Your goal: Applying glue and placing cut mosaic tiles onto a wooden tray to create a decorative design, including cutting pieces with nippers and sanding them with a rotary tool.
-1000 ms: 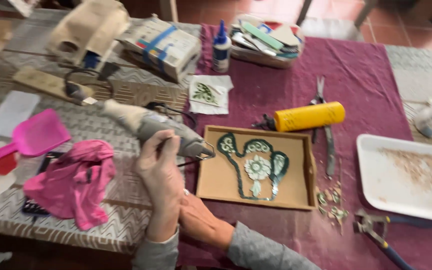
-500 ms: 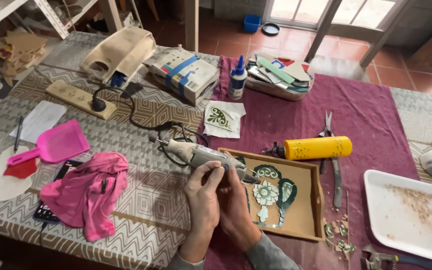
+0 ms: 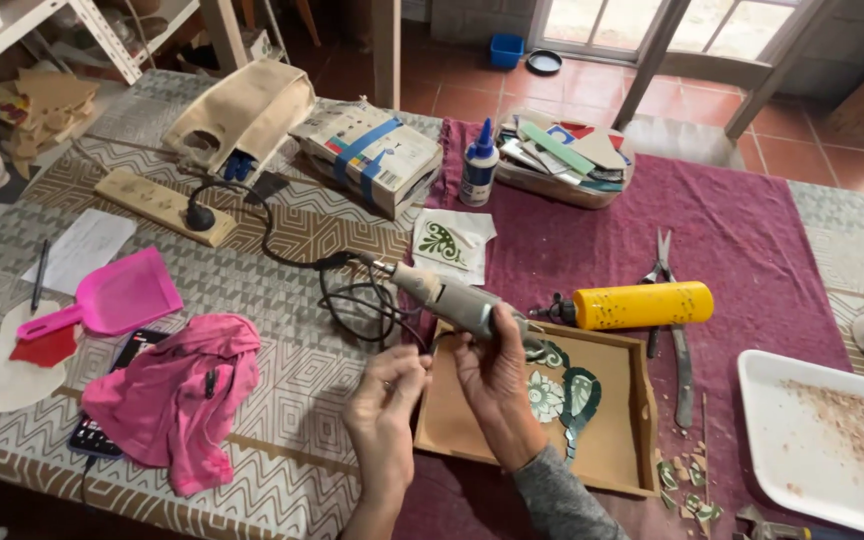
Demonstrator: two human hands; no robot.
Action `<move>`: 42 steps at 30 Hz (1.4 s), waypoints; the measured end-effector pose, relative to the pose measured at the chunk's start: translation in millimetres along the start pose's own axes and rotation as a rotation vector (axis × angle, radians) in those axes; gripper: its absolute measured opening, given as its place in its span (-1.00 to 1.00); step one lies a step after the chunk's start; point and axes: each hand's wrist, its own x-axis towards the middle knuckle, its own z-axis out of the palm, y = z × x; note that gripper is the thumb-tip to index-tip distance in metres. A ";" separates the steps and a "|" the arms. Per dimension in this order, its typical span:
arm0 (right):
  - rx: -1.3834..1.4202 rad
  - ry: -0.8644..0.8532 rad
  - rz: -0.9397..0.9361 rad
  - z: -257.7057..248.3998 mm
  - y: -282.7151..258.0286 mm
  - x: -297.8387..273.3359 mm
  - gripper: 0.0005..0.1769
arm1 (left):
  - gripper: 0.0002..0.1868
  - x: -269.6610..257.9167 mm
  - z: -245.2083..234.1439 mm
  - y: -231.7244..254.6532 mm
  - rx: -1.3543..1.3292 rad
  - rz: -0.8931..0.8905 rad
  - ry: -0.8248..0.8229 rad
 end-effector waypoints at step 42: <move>-0.542 -0.189 -0.328 -65.1 -48.9 -76.7 -0.27 | -0.86 29.9 -7.6 -61.3 0.462 0.367 0.094</move>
